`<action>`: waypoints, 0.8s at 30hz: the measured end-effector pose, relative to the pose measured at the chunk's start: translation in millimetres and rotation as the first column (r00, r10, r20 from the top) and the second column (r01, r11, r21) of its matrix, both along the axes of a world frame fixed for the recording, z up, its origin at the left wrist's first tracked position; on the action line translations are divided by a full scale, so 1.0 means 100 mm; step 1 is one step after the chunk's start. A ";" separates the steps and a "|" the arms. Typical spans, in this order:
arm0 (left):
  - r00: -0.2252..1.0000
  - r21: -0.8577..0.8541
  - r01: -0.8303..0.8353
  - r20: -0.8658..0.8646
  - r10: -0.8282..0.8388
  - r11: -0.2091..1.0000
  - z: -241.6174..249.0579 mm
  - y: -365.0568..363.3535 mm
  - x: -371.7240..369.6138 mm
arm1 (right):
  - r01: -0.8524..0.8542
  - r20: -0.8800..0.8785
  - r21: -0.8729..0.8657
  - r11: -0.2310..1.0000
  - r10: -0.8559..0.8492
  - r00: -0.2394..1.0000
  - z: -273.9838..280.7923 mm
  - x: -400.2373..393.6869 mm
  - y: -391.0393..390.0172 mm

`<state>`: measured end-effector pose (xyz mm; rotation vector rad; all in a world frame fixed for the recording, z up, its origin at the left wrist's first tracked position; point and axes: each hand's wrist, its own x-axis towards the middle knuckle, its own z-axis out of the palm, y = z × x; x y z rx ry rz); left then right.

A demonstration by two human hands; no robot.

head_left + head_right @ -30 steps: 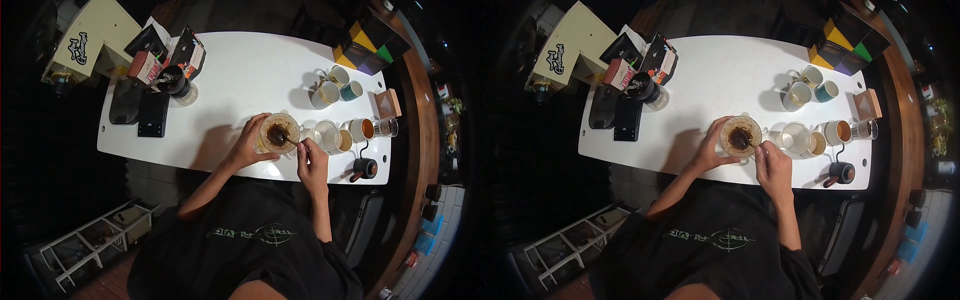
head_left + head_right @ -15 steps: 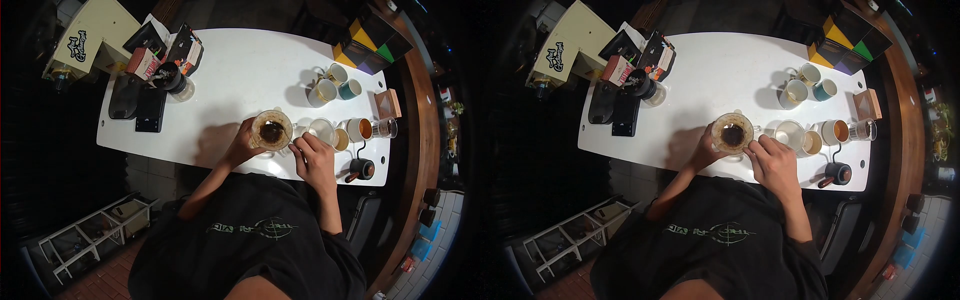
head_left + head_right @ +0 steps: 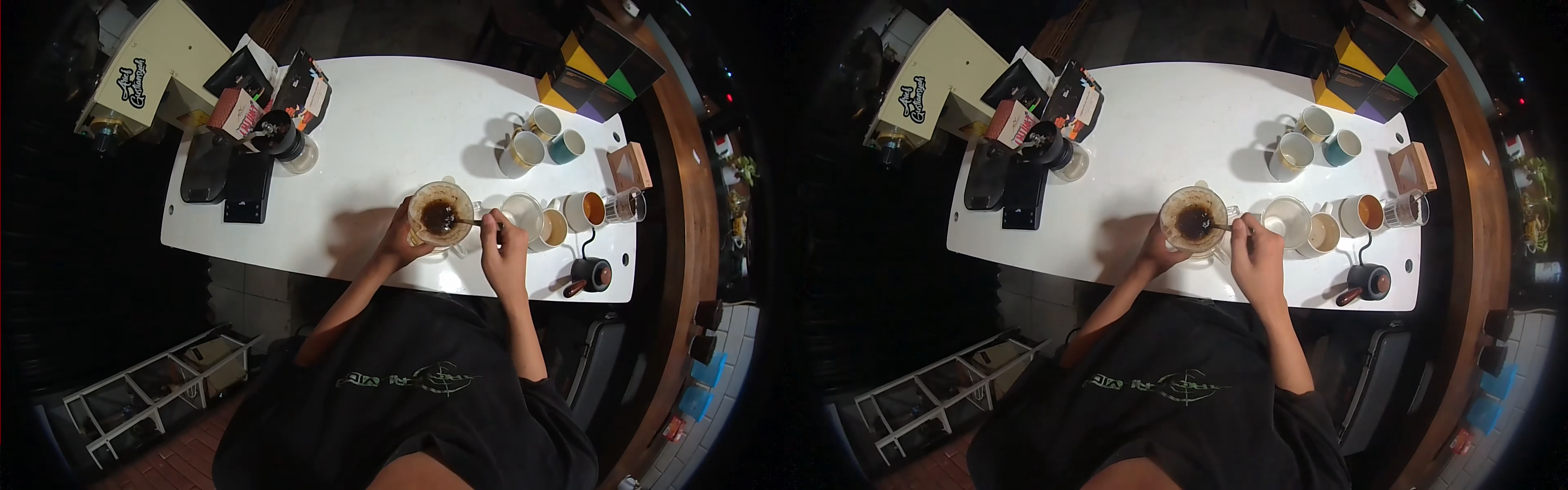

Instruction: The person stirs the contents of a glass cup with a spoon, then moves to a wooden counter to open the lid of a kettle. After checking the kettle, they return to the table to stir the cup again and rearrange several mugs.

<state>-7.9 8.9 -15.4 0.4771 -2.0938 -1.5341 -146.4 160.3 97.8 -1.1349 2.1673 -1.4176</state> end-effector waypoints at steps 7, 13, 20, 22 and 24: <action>0.999 0.074 -0.036 0.002 0.036 0.997 0.06 0.05 0.02 | 0.051 0.459 -0.169 0.984 0.033 0.888 -0.21 -0.08 0.05; 0.997 0.010 -0.033 0.064 0.032 0.999 0.05 0.05 0.00 | -0.017 0.316 -0.129 0.992 0.057 0.947 0.01 -0.08 0.12; 0.999 -0.032 -0.010 -0.045 0.008 0.999 0.05 0.06 0.03 | -0.249 -0.252 -0.058 0.967 0.227 0.941 0.32 0.05 0.17; 0.996 -0.050 -0.024 -0.084 0.019 0.998 0.01 0.05 0.04 | -0.259 -0.344 -0.044 0.965 0.229 0.911 0.38 0.08 0.17; 0.995 -0.083 -0.018 -0.097 0.009 0.996 -0.02 0.04 0.04 | -0.263 -0.373 -0.033 0.964 0.233 0.898 0.41 0.09 0.17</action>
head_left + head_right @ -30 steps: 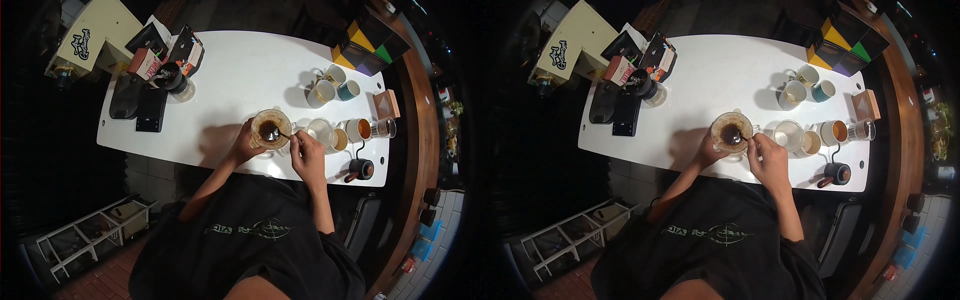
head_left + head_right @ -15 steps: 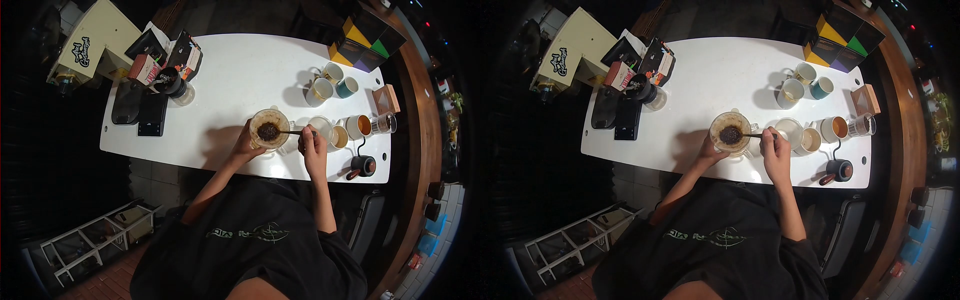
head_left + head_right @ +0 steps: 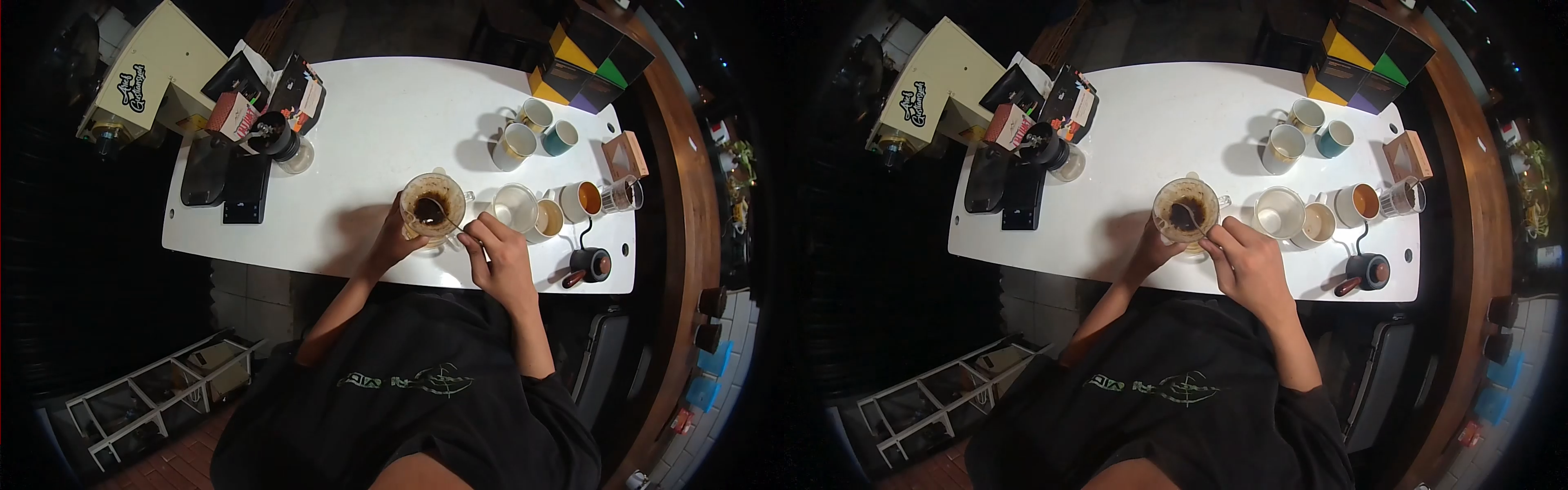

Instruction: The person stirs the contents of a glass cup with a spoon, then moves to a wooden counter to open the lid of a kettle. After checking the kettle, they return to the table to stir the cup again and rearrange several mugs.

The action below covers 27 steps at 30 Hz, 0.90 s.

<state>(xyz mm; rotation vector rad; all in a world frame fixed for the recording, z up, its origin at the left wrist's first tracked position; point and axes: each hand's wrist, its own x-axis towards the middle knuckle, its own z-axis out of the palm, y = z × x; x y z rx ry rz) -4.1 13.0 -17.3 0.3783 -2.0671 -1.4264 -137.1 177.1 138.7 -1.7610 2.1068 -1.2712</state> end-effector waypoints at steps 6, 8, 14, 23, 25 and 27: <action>1.000 -0.004 -0.015 0.025 0.015 1.000 0.03 0.03 0.00 | -0.020 -0.121 0.034 0.999 0.024 0.992 0.00 0.02 0.03; 0.999 0.021 -0.018 0.034 0.017 1.000 0.04 0.03 -0.01 | -0.024 -0.141 0.045 0.999 0.030 0.990 0.00 0.02 0.03; 1.000 0.039 -0.002 0.006 0.002 0.999 -0.04 0.00 -0.01 | -0.001 -0.144 0.060 0.998 0.010 0.990 -0.04 0.05 0.02; 1.000 0.012 -0.001 0.016 0.001 1.000 -0.04 0.01 0.01 | 0.036 0.013 0.007 0.999 -0.036 0.999 -0.06 0.07 0.01; 1.000 0.105 0.017 0.003 -0.017 0.994 -0.01 0.02 -0.01 | 0.033 0.050 0.023 0.999 -0.034 0.998 -0.05 0.07 0.01; 1.000 0.092 0.006 0.009 -0.007 0.996 0.03 0.04 0.00 | 0.029 0.063 0.034 0.999 -0.031 0.998 -0.08 0.06 0.00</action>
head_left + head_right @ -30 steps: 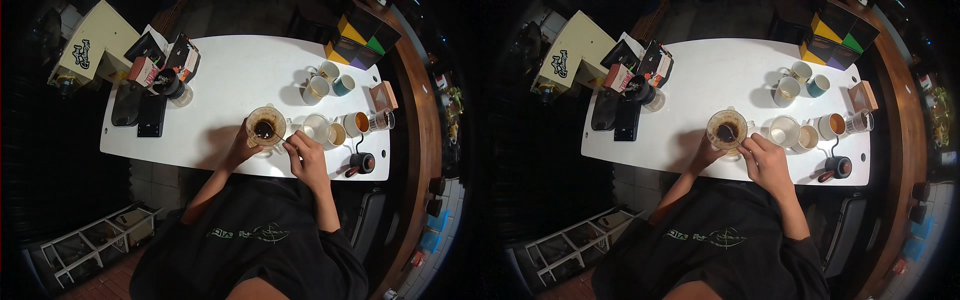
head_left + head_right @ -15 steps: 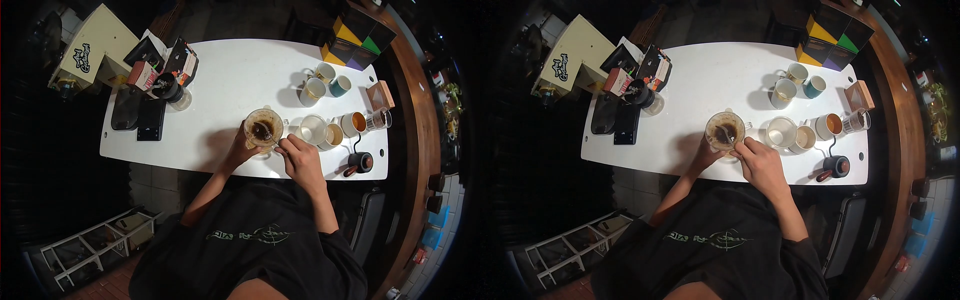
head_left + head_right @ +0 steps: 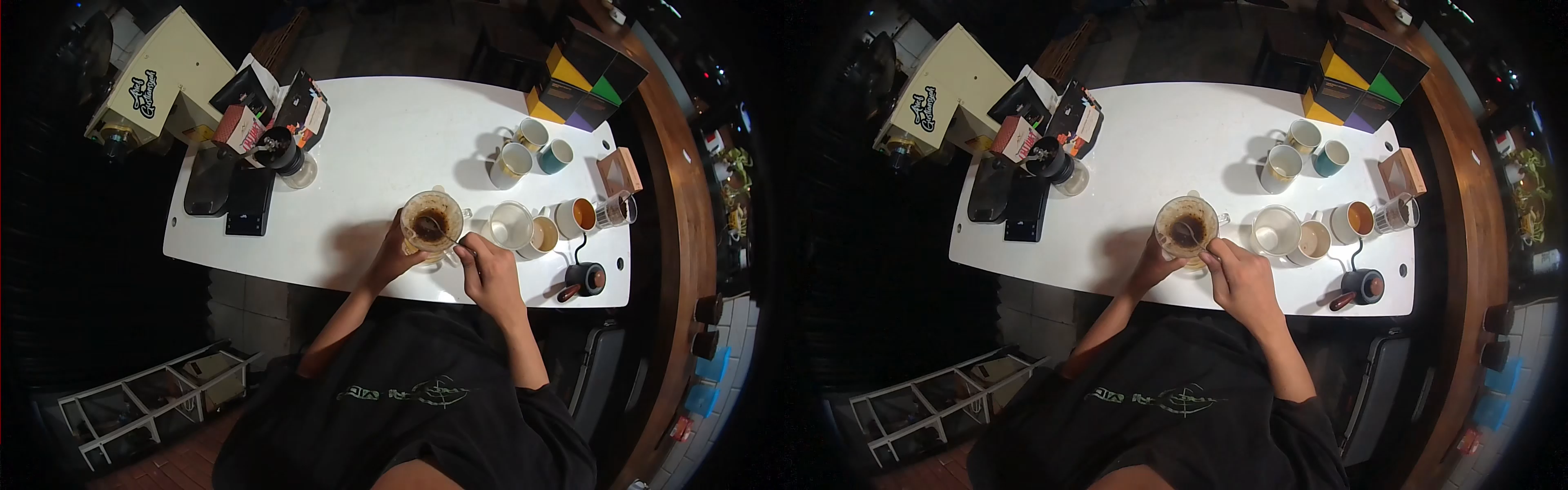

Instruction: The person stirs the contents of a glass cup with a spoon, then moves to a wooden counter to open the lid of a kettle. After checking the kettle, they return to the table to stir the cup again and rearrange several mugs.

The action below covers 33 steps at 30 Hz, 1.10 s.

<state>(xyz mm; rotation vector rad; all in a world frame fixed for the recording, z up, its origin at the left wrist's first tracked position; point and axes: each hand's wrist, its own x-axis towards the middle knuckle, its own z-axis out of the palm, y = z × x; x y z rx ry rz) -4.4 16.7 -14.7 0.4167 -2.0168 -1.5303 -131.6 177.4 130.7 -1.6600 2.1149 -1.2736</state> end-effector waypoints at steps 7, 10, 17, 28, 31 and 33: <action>0.999 -0.048 -0.026 0.043 0.028 0.999 0.04 0.02 0.00 | 0.003 -0.020 0.040 0.999 -0.003 1.000 -0.08 -0.01 -0.04; 0.999 -0.004 -0.022 0.034 0.022 1.000 0.03 0.01 0.01 | 0.007 -0.035 0.039 0.999 -0.005 0.999 -0.07 -0.03 -0.05; 0.998 0.008 -0.033 0.047 0.033 0.999 0.10 0.03 0.00 | 0.022 -0.143 0.022 1.000 -0.019 0.990 -0.04 -0.06 -0.07; 0.999 0.050 0.001 0.037 -0.003 0.999 0.07 0.00 -0.01 | 0.056 -0.148 0.002 0.998 -0.055 0.987 0.05 -0.08 -0.08; 0.999 0.050 -0.011 0.030 0.010 0.999 0.08 0.01 -0.01 | 0.065 -0.258 -0.032 0.997 -0.071 0.964 0.08 -0.09 -0.08; 1.000 0.030 -0.008 0.022 0.007 1.000 0.10 0.01 -0.01 | 0.063 -0.274 -0.016 0.998 -0.065 0.960 0.05 -0.09 -0.09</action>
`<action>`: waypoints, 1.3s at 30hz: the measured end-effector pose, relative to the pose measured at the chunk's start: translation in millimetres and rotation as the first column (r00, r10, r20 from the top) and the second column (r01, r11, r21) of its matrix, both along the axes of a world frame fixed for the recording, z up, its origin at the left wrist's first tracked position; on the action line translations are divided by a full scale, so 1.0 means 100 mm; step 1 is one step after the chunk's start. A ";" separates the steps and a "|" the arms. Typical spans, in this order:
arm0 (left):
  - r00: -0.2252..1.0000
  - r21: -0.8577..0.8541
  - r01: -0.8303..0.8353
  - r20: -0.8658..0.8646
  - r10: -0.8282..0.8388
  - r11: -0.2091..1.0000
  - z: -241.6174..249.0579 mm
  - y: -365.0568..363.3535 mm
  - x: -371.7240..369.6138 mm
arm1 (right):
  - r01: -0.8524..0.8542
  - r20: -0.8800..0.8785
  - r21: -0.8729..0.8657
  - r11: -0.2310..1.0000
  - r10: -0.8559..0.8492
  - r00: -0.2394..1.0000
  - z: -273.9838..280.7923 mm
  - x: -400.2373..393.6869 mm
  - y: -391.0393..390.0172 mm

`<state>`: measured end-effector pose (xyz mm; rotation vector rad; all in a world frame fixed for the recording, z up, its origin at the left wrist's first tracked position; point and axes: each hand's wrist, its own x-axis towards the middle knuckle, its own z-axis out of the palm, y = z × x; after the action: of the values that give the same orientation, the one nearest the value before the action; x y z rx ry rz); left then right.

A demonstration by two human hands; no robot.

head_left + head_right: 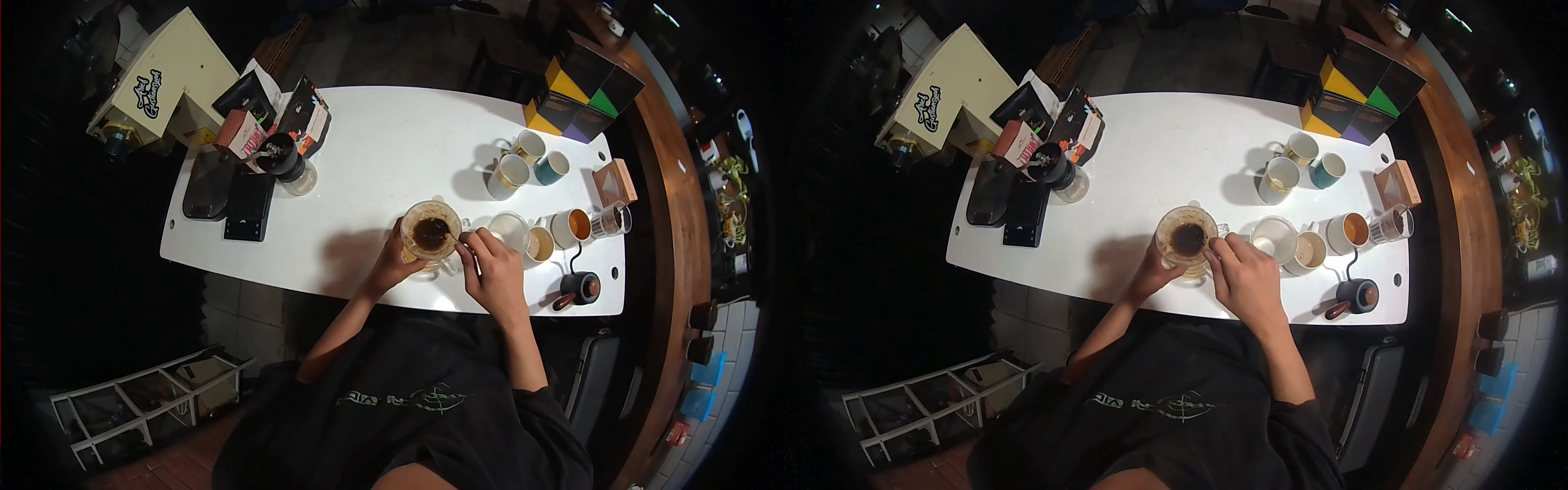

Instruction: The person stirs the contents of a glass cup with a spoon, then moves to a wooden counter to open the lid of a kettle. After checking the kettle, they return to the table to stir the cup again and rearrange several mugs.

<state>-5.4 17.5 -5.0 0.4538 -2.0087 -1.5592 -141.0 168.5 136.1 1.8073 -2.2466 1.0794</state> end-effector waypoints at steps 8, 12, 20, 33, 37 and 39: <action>1.000 -0.073 -0.009 -0.005 0.009 0.997 0.00 0.01 0.01 | -0.019 0.099 0.049 0.999 0.014 0.995 -0.11 0.07 0.00; 1.000 -0.026 -0.004 0.027 0.004 1.000 -0.01 0.01 0.01 | -0.001 0.210 0.052 0.999 -0.010 0.978 -0.11 0.07 0.00; 0.999 0.073 0.017 -0.031 -0.014 0.997 -0.03 0.00 -0.01 | 0.010 0.246 -0.009 1.000 -0.007 0.969 0.02 -0.07 0.06; 1.000 0.026 0.005 0.014 -0.005 1.000 -0.27 -0.04 0.02 | -0.049 0.136 0.048 0.998 0.042 0.990 0.05 -0.07 0.01; 1.000 0.002 0.006 -0.022 -0.006 1.000 -0.29 -0.03 0.03 | -0.033 0.020 0.037 0.999 0.032 0.999 0.11 -0.09 0.03; 1.000 0.018 0.015 -0.022 -0.015 1.000 -0.30 -0.04 0.04 | -0.028 0.007 0.047 0.999 0.027 1.000 0.10 -0.06 0.03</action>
<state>-1.2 13.8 -35.2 0.4277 -1.9875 -1.5859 -147.3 171.6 146.2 1.8606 -2.2762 1.0475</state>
